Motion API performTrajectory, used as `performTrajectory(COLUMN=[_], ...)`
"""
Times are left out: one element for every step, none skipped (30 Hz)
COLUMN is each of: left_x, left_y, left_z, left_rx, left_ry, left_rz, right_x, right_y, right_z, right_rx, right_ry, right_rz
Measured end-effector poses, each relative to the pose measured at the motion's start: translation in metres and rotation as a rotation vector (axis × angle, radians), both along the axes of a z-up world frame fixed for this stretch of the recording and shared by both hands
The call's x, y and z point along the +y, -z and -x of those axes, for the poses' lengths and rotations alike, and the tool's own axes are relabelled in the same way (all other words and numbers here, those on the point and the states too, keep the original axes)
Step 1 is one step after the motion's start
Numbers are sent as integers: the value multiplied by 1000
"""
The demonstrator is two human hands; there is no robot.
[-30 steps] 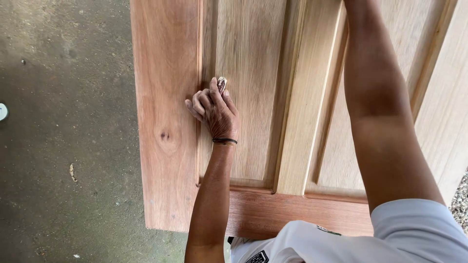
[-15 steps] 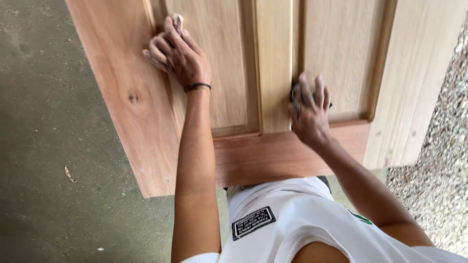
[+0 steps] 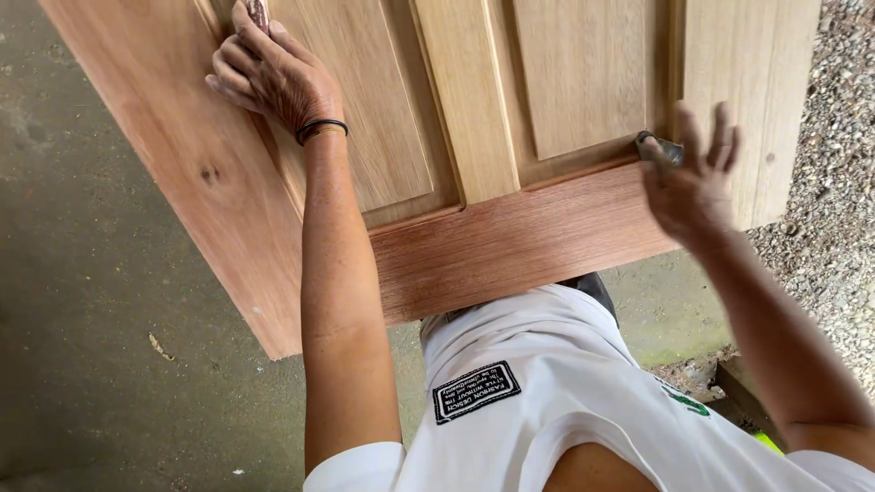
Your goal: Sanding a wooden door with a hand sanding block to smooth the surface
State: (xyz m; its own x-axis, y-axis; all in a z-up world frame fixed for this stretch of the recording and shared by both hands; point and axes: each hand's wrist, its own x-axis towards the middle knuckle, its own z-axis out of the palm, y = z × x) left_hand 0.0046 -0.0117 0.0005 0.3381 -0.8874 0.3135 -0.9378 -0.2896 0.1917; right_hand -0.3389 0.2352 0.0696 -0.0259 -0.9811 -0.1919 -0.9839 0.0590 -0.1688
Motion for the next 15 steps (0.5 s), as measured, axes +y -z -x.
performTrajectory(left_x=[-1,-1,0,0,-1,-3,-2,-2,-2,-2,-2,-2,-2,-2,-2], left_y=[0,0,0,0,0,-1,0,2,3,4,4,4,3,1,0], left_z=[0,0,0,-1,0,0,-2,-3,-4,-3,-2,-4,-3,-2,-2], left_rx=[5,-3,-11,-11,-17,-24,-26,-18,-10,-8,-1,3,2,-17,-35], left_ry=[2,4,5,7,-5,-12,-5,1,6,8,2,-7,-8,-8,-7], left_rz=[1,8,15,10,10,13,12,19,27,24,27,32,31,38,46], right_x=[-4,-8,-11,-13,-16,-19,-17,-15,-13,-4,4,11,12,12,12], right_y=[10,19,30,24,19,14,14,13,13,20,28,36,27,18,9], right_z=[-22,-43,-65,-86,-107,-130,-118,-105,-93,-67,-41,-16,-12,-7,-3], right_rx=[5,-30,-65,-65,-149,-235,-238,-161,-84,-82,-25,28,27,43,59], right_ry=[2,29,57,58,-39,-130,-123,-176,-230,-228,-137,-51,-52,-18,15], right_rz=[1,73,144,140,91,46,46,51,55,52,161,273,272,195,118])
